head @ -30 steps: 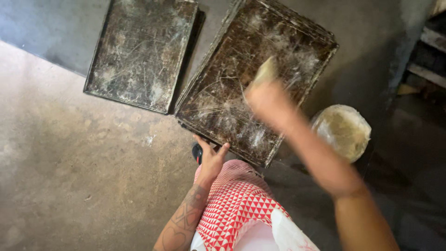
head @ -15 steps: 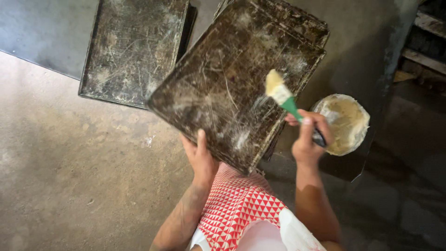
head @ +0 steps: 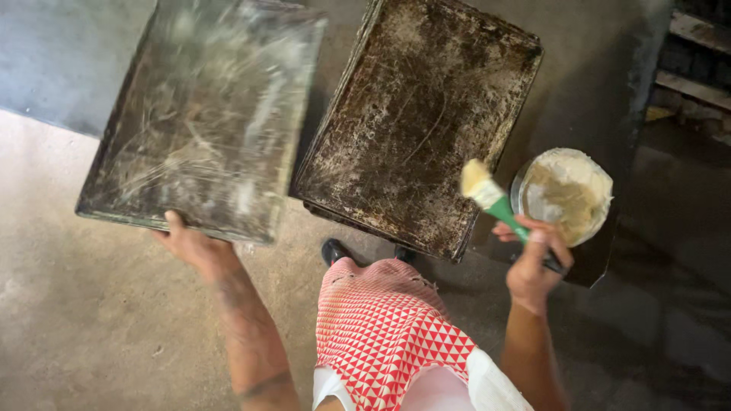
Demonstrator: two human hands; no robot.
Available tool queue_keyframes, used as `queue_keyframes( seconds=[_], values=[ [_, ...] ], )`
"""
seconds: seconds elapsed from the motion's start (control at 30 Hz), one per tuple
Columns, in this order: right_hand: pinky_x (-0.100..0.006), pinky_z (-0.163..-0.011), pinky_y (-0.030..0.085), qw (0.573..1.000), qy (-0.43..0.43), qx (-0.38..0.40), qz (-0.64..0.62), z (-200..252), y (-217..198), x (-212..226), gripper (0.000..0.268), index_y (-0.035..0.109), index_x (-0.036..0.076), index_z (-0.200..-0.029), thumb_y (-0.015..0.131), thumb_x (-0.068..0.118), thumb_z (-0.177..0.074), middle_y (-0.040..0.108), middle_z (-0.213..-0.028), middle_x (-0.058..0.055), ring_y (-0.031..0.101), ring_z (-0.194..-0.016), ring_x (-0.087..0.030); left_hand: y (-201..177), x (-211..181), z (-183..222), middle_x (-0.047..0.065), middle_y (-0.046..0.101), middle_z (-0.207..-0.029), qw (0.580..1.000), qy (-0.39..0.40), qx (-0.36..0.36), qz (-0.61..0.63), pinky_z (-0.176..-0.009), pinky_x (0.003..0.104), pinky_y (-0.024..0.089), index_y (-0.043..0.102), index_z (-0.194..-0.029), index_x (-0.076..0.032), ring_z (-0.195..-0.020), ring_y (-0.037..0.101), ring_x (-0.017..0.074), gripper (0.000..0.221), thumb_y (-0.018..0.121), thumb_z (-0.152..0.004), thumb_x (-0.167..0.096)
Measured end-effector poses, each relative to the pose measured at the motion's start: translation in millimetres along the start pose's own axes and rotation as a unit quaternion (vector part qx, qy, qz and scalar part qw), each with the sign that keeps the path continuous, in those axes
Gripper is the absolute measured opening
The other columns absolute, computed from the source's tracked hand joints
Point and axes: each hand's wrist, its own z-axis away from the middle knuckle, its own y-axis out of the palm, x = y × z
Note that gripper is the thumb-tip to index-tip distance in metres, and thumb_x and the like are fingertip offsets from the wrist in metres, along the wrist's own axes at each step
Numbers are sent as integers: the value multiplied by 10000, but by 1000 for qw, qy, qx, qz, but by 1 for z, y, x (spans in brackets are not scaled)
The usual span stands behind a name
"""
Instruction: The person greases several baking trays using a brush dipped in a bowl of fat or oil.
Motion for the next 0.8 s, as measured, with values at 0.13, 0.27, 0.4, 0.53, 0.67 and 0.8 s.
queue_keyframes(
  seconds=[0.13,0.27,0.4,0.53,0.67,0.8],
  values=[
    [-307,-781,605,994,81,62,50,23,31,16,262,682,-39,-1113,523,170,-1100,740,-986,-148,732,-859,-190,-35,52,-90,255,388,-1537,993,-33,45,109,-1063,627,497,215,-1575,-153,-1315,536,454,676,493,-967,-49],
    [-267,-766,578,982,62,146,103,28,50,37,203,691,-43,-1086,552,101,-1047,741,-972,-122,735,-855,-162,-45,109,-138,216,478,-1501,999,-22,19,-23,-1063,533,540,256,-1558,-86,-1264,592,374,593,485,-1013,-42],
    [-262,-717,558,975,86,155,133,34,46,41,206,698,-56,-1071,570,98,-1026,751,-922,-121,722,-801,-157,-45,125,-136,167,516,-1476,981,72,93,-156,-1063,445,547,309,-1527,-29,-1266,609,303,575,516,-999,68],
    [-271,-751,577,982,100,98,129,40,26,34,212,691,-51,-1075,551,106,-1051,749,-950,-129,725,-842,-158,50,67,-10,123,659,-1287,887,199,318,-268,-1021,364,571,624,-1299,-22,-1179,639,233,312,577,-1016,102],
    [-292,-813,599,986,107,61,115,39,7,28,232,675,-55,-1109,530,122,-1073,746,-970,-136,727,-877,-164,154,-52,155,44,710,-981,566,252,705,-343,-784,351,577,718,-1073,-72,-906,691,197,266,715,-810,-33],
    [-290,-809,595,986,90,66,123,29,-16,23,249,673,-61,-1126,511,123,-1082,745,-964,-130,720,-869,-160,215,-120,261,12,649,-973,363,444,797,-188,-793,358,565,685,-1005,-151,-907,668,178,147,759,-878,-167]
  ],
)
